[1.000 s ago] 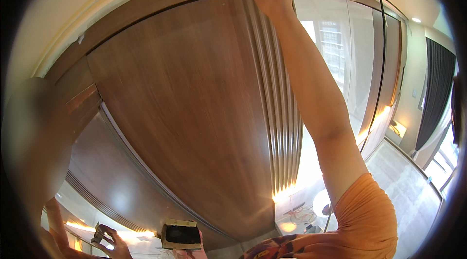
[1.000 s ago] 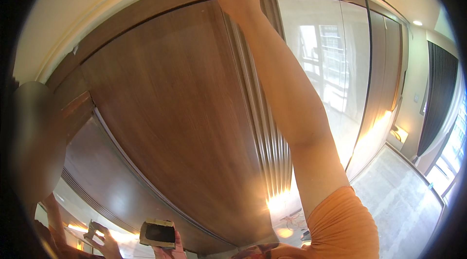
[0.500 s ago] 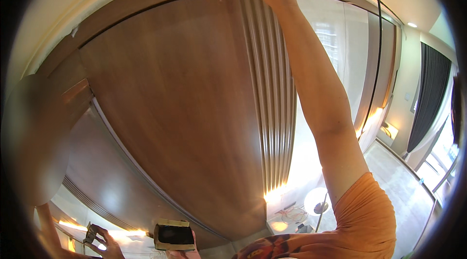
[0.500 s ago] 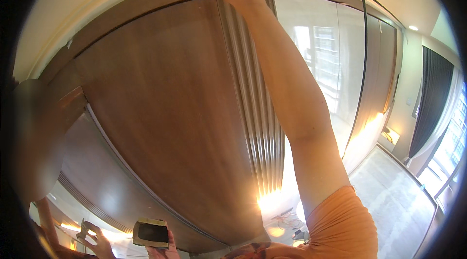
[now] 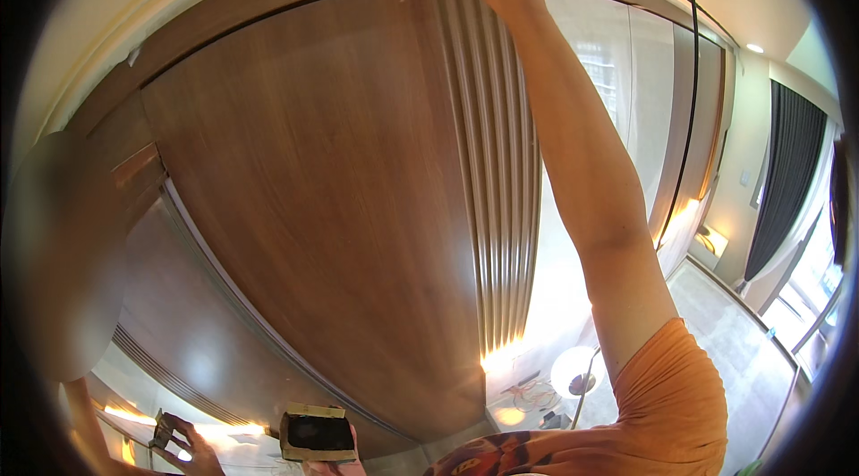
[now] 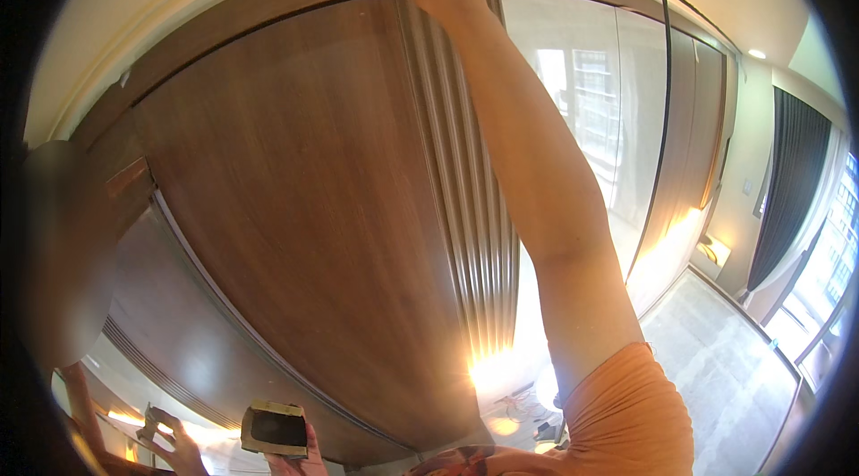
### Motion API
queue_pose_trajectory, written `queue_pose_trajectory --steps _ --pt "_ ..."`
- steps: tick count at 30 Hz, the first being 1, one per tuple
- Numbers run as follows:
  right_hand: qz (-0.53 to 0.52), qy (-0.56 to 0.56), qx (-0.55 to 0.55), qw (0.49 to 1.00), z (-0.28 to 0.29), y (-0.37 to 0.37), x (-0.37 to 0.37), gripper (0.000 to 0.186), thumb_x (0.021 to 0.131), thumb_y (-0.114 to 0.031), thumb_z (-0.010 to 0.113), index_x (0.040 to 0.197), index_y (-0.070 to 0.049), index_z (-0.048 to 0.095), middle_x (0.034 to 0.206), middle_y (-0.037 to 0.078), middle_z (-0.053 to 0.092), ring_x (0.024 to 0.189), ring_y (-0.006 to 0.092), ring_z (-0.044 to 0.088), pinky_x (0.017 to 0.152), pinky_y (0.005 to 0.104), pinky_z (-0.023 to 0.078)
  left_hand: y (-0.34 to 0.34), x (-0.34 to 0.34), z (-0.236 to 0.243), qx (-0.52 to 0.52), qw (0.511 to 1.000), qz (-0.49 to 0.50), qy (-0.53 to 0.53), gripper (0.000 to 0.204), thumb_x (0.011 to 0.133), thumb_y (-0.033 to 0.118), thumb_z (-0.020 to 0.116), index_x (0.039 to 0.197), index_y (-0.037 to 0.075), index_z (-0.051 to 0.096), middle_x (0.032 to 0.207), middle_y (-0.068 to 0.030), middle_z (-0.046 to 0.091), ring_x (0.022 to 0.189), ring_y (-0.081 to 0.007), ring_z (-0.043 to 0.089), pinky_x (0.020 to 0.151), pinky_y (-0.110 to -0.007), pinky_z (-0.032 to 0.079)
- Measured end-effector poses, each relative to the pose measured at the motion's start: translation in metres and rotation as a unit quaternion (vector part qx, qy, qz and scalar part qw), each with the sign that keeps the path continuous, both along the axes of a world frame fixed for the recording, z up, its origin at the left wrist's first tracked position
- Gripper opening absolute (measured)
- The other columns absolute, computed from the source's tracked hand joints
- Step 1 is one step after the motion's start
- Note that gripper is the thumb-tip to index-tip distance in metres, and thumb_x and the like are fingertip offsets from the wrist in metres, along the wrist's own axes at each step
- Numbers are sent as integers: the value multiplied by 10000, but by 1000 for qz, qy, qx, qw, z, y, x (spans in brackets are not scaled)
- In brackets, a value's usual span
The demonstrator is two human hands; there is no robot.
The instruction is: The person uses a small brush to apply dark paint to the upper edge of a wooden ceiling panel, repeatedly dipping the brush into a small container and painting along the trim. The person then walks to a nearby shelf and refills the container from a larger paint can.
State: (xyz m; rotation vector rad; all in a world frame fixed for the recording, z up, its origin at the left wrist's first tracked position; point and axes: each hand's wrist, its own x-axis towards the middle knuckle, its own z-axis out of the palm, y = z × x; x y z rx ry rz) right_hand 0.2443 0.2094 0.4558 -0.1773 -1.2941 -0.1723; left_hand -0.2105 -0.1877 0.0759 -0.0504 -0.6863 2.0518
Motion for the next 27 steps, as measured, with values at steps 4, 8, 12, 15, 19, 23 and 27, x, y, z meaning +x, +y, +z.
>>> queue_pose_trajectory --steps 4,8,12,15,19,23,27 --pt "38 -34 -5 999 3 -6 -13 156 1010 -129 631 1070 -34 740 655 -6 596 553 35 455 487 264 360 7 22 9 -44 990 106 85 267 771 87 872 1012 151 776 1060 14 699 1157 -183 583 1169 -404 460" --pt "-13 -39 15 999 9 -9 -28 150 1004 -116 637 1060 -34 748 683 -4 623 555 41 460 487 270 367 19 52 0 -107 964 154 188 314 791 126 859 1078 142 732 1116 -1 680 1178 -200 581 1163 -416 462" --pt "-8 -52 37 998 11 -11 -41 151 1003 -120 641 1061 -36 751 718 1 646 566 51 473 495 266 378 39 104 -20 -196 914 172 312 370 811 166 846 1143 134 688 1171 -15 661 1200 -217 580 1157 -429 464" --pt "19 -59 41 997 12 -14 -49 153 1007 -128 641 1069 -43 753 730 2 648 576 54 481 503 264 386 57 147 -35 -250 869 157 397 415 825 195 836 1193 127 656 1213 -26 646 1216 -230 580 1152 -438 465" --pt "84 -79 13 993 13 -16 -56 160 1015 -140 640 1099 -59 750 725 0 644 583 59 493 510 266 397 75 178 -45 -282 833 142 454 479 845 234 824 1259 119 612 1269 -41 627 1237 -247 578 1146 -451 467" --pt "40 -58 -63 996 10 -17 -50 168 1024 -151 633 1122 -68 742 706 -8 628 577 67 496 504 274 398 80 185 -50 -301 813 145 477 545 865 273 811 1325 110 568 1324 -55 608 1259 -264 577 1140 -463 469" --pt "-27 7 -23 999 -2 -17 -42 146 1017 -147 633 1073 -57 734 678 -14 599 560 75 490 492 280 381 79 187 -55 -322 796 155 489 613 884 312 798 1390 102 525 1380 -69 589 1280 -281 576 1134 -476 471"
